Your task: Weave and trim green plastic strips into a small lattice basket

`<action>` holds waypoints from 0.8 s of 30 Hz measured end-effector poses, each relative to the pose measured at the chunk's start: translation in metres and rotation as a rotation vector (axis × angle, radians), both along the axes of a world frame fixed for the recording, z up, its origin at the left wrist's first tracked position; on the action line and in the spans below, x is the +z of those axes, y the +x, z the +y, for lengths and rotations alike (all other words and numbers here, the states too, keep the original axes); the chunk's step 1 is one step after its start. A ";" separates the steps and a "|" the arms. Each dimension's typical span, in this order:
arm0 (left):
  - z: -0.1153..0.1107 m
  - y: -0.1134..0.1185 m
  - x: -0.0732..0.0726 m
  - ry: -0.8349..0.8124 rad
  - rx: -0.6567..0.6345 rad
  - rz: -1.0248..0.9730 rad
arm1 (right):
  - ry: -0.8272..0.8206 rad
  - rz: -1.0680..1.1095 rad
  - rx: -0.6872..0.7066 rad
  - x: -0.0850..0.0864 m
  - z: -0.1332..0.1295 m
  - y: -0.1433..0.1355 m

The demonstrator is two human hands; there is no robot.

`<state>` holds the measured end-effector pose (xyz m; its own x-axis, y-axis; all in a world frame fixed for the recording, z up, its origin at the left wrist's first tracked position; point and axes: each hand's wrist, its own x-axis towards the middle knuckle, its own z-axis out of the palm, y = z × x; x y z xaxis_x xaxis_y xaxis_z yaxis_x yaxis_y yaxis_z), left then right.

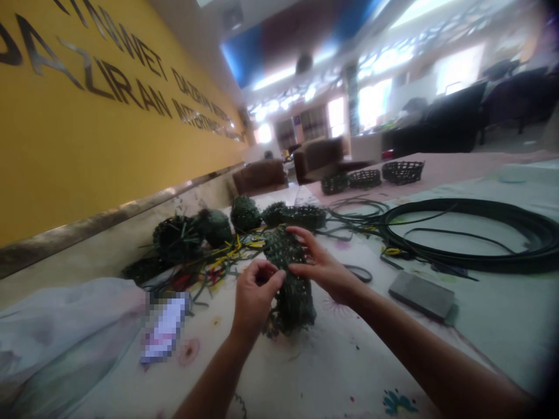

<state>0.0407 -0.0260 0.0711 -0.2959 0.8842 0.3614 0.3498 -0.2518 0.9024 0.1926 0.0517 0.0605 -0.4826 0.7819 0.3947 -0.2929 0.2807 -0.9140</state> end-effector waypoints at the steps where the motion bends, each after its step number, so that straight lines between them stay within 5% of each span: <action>1: 0.001 0.000 0.000 -0.002 0.005 0.006 | 0.001 -0.001 0.000 0.000 0.000 0.000; 24: 0.006 -0.007 -0.011 0.010 -0.079 -0.006 | 0.037 -0.014 -0.042 0.004 -0.003 -0.001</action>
<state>0.0335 -0.0197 0.0597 -0.2280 0.9013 0.3684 0.3228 -0.2870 0.9019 0.1911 0.0487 0.0643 -0.4553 0.7865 0.4173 -0.2669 0.3266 -0.9067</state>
